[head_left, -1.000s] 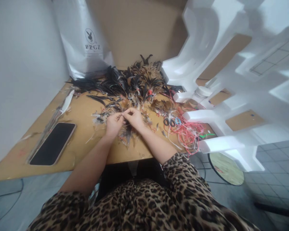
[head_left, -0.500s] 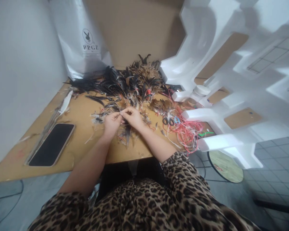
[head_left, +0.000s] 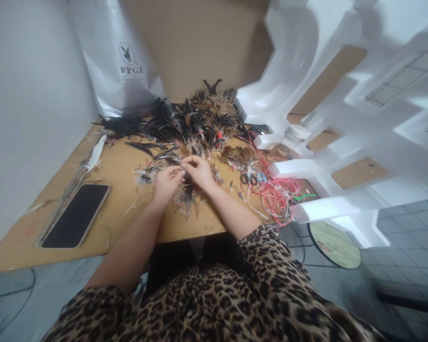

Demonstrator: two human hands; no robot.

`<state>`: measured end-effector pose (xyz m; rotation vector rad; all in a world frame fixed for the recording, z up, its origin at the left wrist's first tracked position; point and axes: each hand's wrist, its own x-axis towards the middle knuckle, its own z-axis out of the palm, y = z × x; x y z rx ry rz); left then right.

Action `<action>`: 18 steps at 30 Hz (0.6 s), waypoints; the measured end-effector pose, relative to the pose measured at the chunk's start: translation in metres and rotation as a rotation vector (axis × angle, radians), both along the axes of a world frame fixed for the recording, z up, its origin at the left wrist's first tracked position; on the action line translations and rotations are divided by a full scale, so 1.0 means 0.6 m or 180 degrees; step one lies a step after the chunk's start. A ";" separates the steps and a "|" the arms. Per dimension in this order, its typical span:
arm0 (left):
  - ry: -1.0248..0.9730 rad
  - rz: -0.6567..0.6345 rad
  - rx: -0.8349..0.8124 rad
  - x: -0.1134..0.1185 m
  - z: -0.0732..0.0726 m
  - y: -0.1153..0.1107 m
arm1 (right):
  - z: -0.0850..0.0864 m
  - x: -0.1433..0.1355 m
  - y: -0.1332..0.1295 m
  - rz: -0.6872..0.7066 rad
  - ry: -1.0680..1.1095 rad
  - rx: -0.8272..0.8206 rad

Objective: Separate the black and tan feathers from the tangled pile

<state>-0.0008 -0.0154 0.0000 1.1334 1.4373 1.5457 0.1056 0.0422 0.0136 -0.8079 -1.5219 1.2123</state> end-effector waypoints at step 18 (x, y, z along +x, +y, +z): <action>-0.0221 0.1069 0.0393 -0.059 0.009 0.014 | -0.017 0.172 0.118 -0.0838 -0.2041 0.0261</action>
